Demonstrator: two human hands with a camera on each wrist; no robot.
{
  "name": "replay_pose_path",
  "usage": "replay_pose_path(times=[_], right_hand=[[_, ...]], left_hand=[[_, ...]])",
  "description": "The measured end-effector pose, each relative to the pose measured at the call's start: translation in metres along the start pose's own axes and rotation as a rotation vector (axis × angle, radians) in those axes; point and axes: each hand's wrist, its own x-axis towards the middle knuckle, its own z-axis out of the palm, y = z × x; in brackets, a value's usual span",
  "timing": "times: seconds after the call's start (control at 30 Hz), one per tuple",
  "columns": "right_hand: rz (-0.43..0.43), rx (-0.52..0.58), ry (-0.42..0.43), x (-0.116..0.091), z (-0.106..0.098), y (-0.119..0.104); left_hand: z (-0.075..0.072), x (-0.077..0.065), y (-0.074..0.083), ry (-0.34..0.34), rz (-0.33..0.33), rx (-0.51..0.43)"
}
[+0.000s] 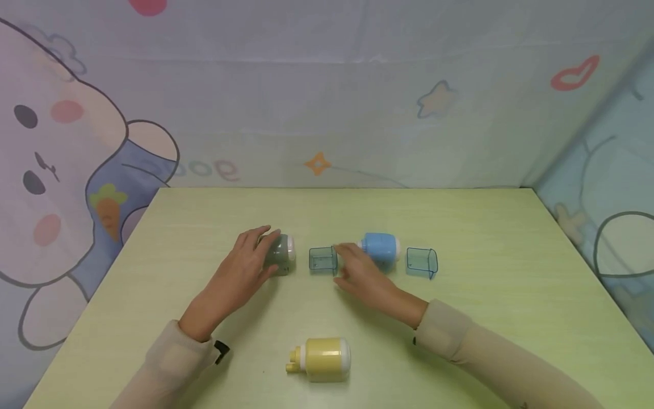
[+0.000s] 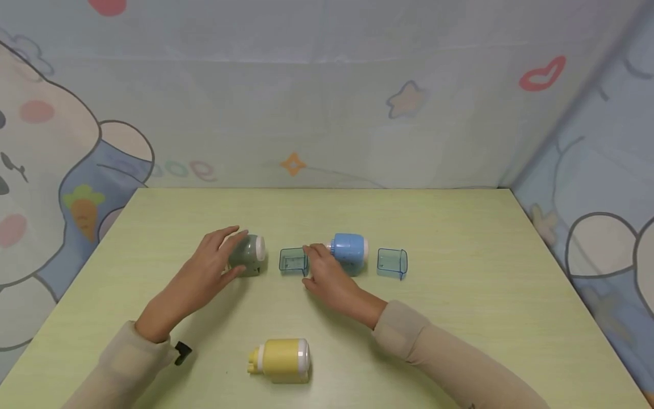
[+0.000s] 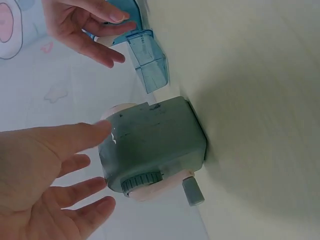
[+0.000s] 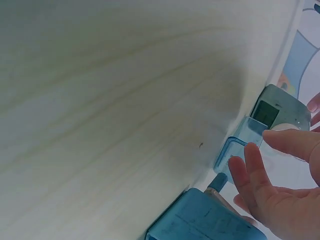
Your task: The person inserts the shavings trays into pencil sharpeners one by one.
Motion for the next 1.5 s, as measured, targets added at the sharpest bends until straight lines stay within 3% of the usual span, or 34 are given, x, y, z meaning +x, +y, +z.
replay_pose_path(times=[0.23, 0.43, 0.8, 1.13, 1.5], right_hand=[[-0.013, -0.037, 0.014, 0.006, 0.003, 0.003], [0.008, -0.03, -0.014, 0.011, 0.003, 0.003], [0.059, -0.016, -0.073, 0.016, 0.008, 0.002], [0.051, -0.021, -0.072, 0.018, 0.01, 0.004], [-0.042, 0.001, -0.038, 0.022, 0.012, 0.009]], left_hand=[[0.0, 0.004, -0.001, -0.07, -0.046, 0.029], [0.001, 0.005, 0.0, -0.104, -0.057, 0.001], [0.003, 0.005, -0.001, -0.077, -0.066, -0.011], [0.003, 0.005, 0.0, -0.076, -0.066, -0.017], [0.004, 0.004, 0.0, -0.072, -0.064, -0.017]])
